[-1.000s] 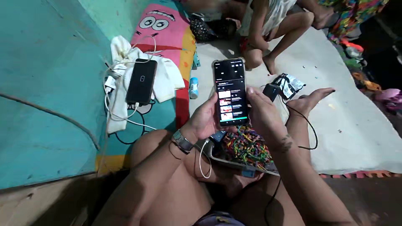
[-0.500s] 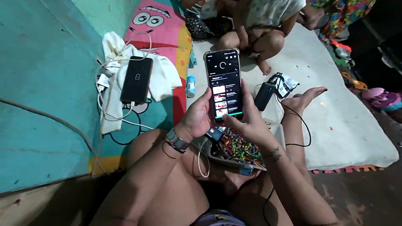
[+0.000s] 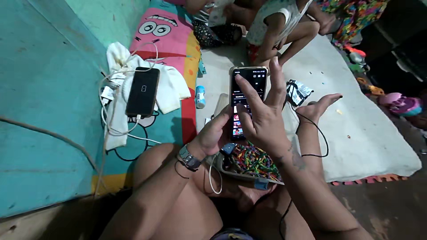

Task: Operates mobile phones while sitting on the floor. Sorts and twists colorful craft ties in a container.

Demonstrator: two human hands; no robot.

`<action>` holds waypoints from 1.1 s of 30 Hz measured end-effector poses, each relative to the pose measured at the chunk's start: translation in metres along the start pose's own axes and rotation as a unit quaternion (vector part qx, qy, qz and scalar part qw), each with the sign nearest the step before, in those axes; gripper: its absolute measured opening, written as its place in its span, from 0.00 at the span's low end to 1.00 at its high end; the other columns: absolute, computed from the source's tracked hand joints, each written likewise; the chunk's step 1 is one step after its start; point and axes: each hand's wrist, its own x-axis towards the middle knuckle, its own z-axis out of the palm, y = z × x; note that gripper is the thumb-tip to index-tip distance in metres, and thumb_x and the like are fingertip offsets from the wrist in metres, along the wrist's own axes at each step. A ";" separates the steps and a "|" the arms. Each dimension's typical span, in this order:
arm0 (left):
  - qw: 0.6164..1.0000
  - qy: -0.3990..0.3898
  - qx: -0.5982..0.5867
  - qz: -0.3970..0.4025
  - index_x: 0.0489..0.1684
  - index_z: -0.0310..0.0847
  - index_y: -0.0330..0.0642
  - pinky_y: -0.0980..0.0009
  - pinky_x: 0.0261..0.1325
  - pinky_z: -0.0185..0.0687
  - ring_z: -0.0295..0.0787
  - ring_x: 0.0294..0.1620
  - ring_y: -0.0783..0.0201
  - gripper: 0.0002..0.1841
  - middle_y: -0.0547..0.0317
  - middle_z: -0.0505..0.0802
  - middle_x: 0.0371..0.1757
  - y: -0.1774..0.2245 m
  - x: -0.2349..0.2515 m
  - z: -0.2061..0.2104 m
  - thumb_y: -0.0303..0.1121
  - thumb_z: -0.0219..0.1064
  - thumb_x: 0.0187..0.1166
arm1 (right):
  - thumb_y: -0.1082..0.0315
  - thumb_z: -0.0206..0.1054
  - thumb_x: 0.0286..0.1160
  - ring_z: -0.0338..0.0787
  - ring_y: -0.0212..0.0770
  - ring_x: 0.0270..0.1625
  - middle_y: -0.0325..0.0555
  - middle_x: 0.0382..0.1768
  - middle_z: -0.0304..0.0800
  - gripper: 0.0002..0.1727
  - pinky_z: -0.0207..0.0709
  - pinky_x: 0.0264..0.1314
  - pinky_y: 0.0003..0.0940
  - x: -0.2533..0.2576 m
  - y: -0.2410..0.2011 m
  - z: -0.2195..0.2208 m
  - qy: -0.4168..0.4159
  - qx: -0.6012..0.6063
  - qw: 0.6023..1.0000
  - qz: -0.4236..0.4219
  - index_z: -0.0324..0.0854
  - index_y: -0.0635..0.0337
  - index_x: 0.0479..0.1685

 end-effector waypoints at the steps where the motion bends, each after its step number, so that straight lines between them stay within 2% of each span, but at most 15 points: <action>1: 1.000 -0.002 0.007 0.001 0.80 0.64 0.61 0.63 0.57 0.90 0.91 0.58 0.62 0.25 0.60 0.91 0.60 0.000 0.000 0.000 0.50 0.29 0.94 | 0.57 0.55 0.78 0.40 0.71 0.94 0.64 0.94 0.39 0.32 0.48 0.87 0.68 0.002 0.000 0.000 -0.002 -0.010 1.000 -0.002 0.70 0.34 0.87; 4: 1.000 -0.001 0.003 -0.004 0.80 0.65 0.60 0.62 0.57 0.90 0.91 0.58 0.62 0.25 0.59 0.91 0.60 0.000 0.000 0.001 0.50 0.30 0.94 | 0.57 0.54 0.80 0.40 0.70 0.94 0.63 0.94 0.39 0.31 0.46 0.87 0.69 0.003 0.000 0.001 -0.012 -0.002 1.000 0.008 0.71 0.35 0.86; 8: 1.000 0.007 -0.011 -0.012 0.79 0.67 0.57 0.60 0.60 0.89 0.91 0.59 0.60 0.27 0.57 0.91 0.60 0.002 -0.001 -0.001 0.52 0.29 0.94 | 0.57 0.52 0.81 0.40 0.64 0.95 0.60 0.95 0.37 0.33 0.47 0.90 0.65 -0.005 0.001 -0.003 0.009 0.070 0.997 0.033 0.65 0.41 0.90; 11: 1.000 0.013 0.002 -0.016 0.79 0.69 0.52 0.60 0.62 0.89 0.91 0.61 0.59 0.33 0.55 0.91 0.62 0.004 -0.002 -0.002 0.59 0.28 0.92 | 0.56 0.53 0.85 0.44 0.59 0.95 0.62 0.93 0.42 0.31 0.52 0.91 0.58 -0.014 0.005 -0.005 0.036 0.110 0.992 0.039 0.65 0.49 0.89; 15: 1.000 -0.002 -0.023 -0.012 0.82 0.66 0.53 0.57 0.64 0.88 0.89 0.64 0.56 0.33 0.53 0.89 0.66 0.004 0.000 -0.005 0.60 0.29 0.91 | 0.55 0.53 0.87 0.49 0.56 0.94 0.64 0.91 0.46 0.29 0.58 0.90 0.52 -0.027 0.009 -0.005 0.046 0.113 0.992 0.039 0.70 0.52 0.86; 18: 1.000 0.010 -0.020 -0.010 0.82 0.66 0.54 0.57 0.64 0.87 0.89 0.64 0.56 0.33 0.53 0.89 0.66 0.004 0.001 -0.004 0.60 0.28 0.91 | 0.54 0.55 0.86 0.48 0.63 0.94 0.65 0.91 0.50 0.27 0.51 0.91 0.59 -0.033 0.011 -0.003 0.044 0.093 0.994 0.032 0.77 0.52 0.80; 21: 1.000 0.019 -0.013 -0.011 0.81 0.67 0.53 0.56 0.63 0.88 0.90 0.63 0.55 0.34 0.51 0.89 0.65 0.003 0.000 -0.003 0.60 0.27 0.91 | 0.53 0.56 0.86 0.49 0.64 0.93 0.67 0.90 0.50 0.25 0.47 0.92 0.63 -0.033 0.013 -0.003 0.040 0.084 0.995 0.023 0.80 0.50 0.76; 29: 1.000 0.011 -0.009 -0.010 0.80 0.68 0.54 0.58 0.62 0.89 0.90 0.62 0.57 0.33 0.54 0.90 0.64 0.002 0.001 -0.004 0.61 0.28 0.91 | 0.55 0.55 0.86 0.53 0.62 0.92 0.67 0.87 0.58 0.22 0.53 0.89 0.59 -0.037 0.013 -0.006 0.047 0.091 0.995 0.019 0.84 0.52 0.69; 31: 1.000 0.024 -0.004 -0.004 0.78 0.69 0.55 0.61 0.58 0.91 0.92 0.59 0.60 0.32 0.57 0.91 0.62 0.002 0.000 -0.004 0.60 0.28 0.91 | 0.58 0.56 0.86 0.57 0.60 0.90 0.65 0.84 0.64 0.19 0.54 0.89 0.58 -0.045 0.012 -0.004 0.053 0.102 0.993 -0.005 0.85 0.52 0.64; 33: 1.000 0.029 -0.005 0.005 0.78 0.69 0.57 0.61 0.58 0.91 0.92 0.59 0.60 0.32 0.58 0.91 0.62 0.003 0.000 -0.005 0.60 0.28 0.91 | 0.61 0.56 0.85 0.60 0.56 0.90 0.57 0.81 0.70 0.15 0.55 0.90 0.57 -0.057 0.011 0.001 0.055 0.106 0.992 -0.036 0.86 0.49 0.60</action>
